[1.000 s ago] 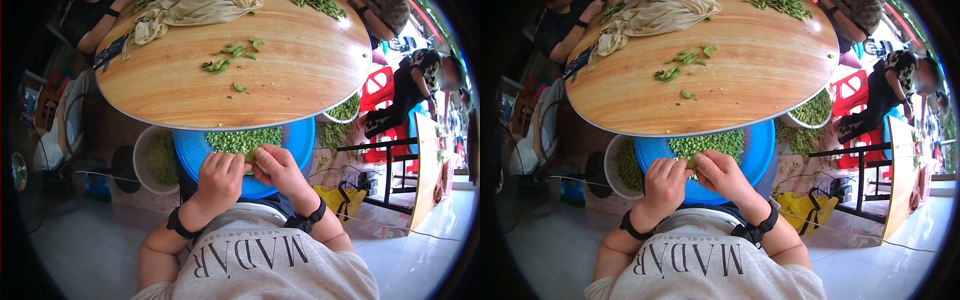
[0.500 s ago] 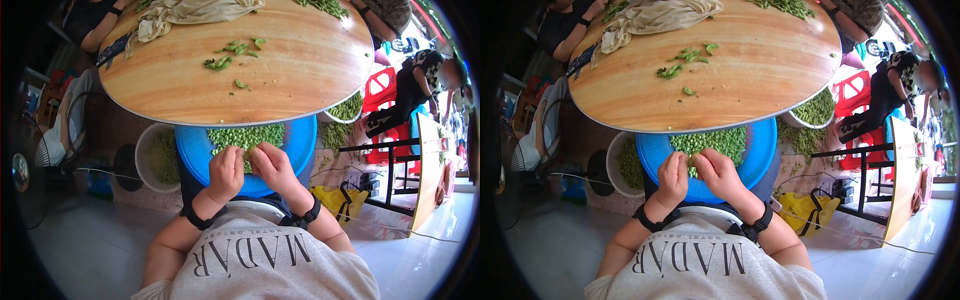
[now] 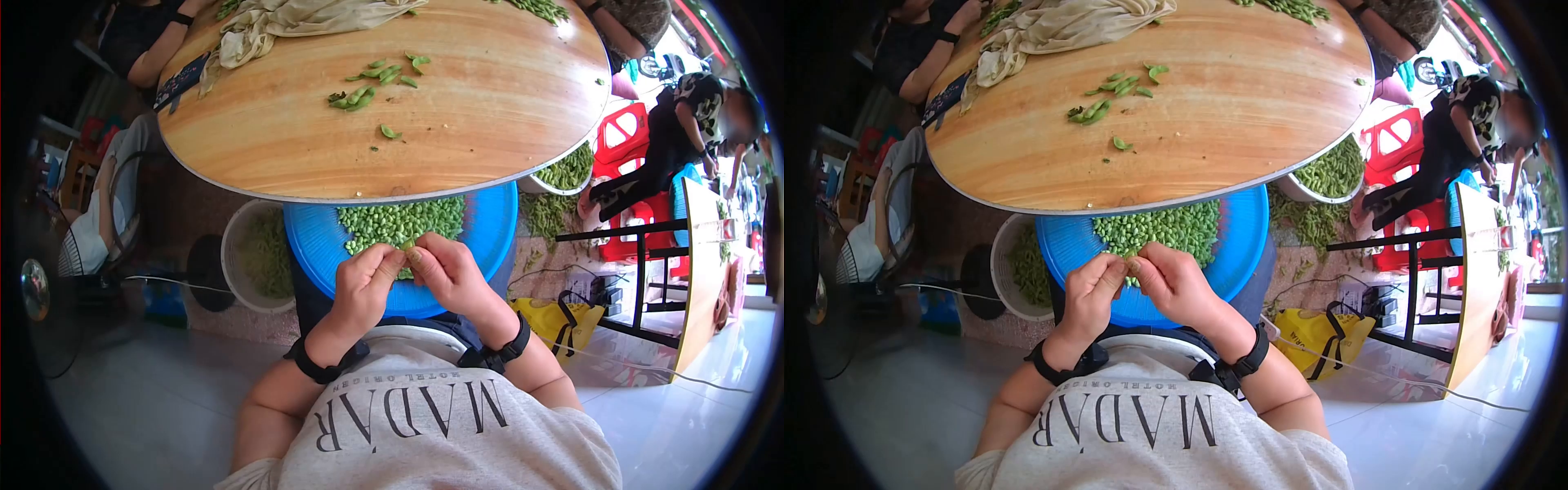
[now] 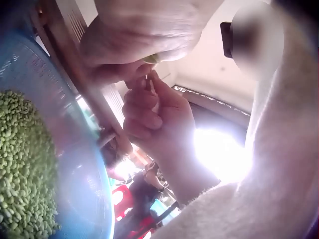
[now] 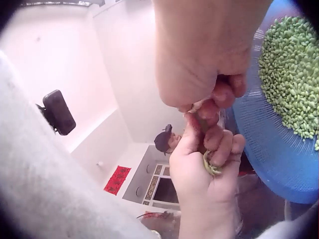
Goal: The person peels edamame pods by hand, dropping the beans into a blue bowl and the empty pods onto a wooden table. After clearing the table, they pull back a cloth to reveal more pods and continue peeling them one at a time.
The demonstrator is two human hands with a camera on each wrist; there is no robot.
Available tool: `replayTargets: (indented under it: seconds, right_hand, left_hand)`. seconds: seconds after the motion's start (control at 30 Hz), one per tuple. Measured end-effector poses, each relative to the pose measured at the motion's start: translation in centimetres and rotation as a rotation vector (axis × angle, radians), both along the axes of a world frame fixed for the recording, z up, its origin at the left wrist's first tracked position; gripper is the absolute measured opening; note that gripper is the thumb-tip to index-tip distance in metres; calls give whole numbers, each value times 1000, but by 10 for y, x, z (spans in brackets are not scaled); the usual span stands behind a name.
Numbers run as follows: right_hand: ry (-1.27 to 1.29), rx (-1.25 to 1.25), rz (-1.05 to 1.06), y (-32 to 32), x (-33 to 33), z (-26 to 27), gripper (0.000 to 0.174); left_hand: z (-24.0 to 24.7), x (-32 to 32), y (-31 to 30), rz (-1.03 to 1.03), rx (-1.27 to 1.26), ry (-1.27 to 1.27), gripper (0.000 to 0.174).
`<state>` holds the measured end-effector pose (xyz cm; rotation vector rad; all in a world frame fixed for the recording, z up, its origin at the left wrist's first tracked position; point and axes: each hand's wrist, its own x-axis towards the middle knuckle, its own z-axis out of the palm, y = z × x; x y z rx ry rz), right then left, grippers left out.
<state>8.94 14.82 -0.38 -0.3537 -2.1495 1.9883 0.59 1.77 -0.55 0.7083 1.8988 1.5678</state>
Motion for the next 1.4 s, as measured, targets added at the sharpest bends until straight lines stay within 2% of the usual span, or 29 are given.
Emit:
replayTargets:
  seconds: [0.13, 0.27, 0.33, 0.37, 0.47, 0.5, 0.57, 0.6, 0.7, 0.77, 0.8, 0.9, 0.97, 1.0, 1.07, 1.13, 1.23, 1.27, 1.33, 1.37, 1.4]
  right_hand:
    - [32, 43, 34, -1, 1, -8, 22]
    - [49, 37, 97, 4, 4, -14, 19]
    - [-153, -149, 139, 17, 6, -15, 20]
    - [-253, -244, 159, 21, 5, -16, 21]
    - [-149, -159, 76, 21, 2, -24, 24]
    - [-247, -133, 50, 22, -2, -20, 23]
    - [-170, 18, 58, 21, -7, -17, 21]
    - [-131, 93, 62, 22, -10, -16, 20]
    - [-160, 108, 77, 25, -10, -20, 20]
    - [-118, 360, 67, 29, -8, -37, 21]
    - [-94, 486, 65, 30, -10, -40, 21]
    - [-152, 511, -122, 24, -8, -31, 22]
    - [-23, 398, -35, 17, -9, -19, 23]
    - [37, 339, 5, 13, -9, -15, 23]
    - [-95, 207, 18, 12, -11, -10, 22]
    - [-142, 109, 62, 15, -11, -6, 18]
    - [-263, 218, 92, 18, -12, -7, 17]
    - [-216, 337, 113, 20, -11, -8, 17]
    - [-114, 572, 158, 26, -10, -7, 17]
    - [-137, 596, 231, 31, -12, 2, 16]
    - [-162, 619, 303, 36, -15, 22, 15]
  left_hand:
    - [0, -6, 1, 15, 13, -211, 29]
    - [-16, -19, -3, -41, 48, -570, 25]
    - [-12, -22, -4, -53, 54, -676, 23]
    - [-13, -23, -6, -109, 51, -629, 19]
    - [-11, -19, -6, -125, -125, -426, 15]
    - [-12, -18, -7, -122, -140, -370, 15]
    - [-12, -17, -7, -120, -168, -257, 13]
    - [-12, -17, -7, -109, -181, -237, 13]
    - [-13, -17, -8, -76, -217, -216, 13]
    - [-13, -18, -8, -52, -231, -260, 12]
    - [-16, -18, -7, -39, -236, -183, 12]
    - [-24, -17, -5, -8, -252, -5, 13]
    - [-25, -13, -2, 4, -257, 39, 13]
    - [-24, -11, 0, -5, -267, 22, 13]
    - [-12, -13, 2, -2, -188, -290, 14]
    - [-14, -14, -2, -19, -225, -203, 13]
    - [-12, -16, -19, -14, -217, 45, 13]
    - [-11, -20, -26, -3, -200, 147, 13]
    - [-8, -41, -54, 31, -286, 417, 14]
    - [-9, -53, -70, 57, -375, 498, 16]
    - [-4, -63, -85, 44, -566, 529, 21]
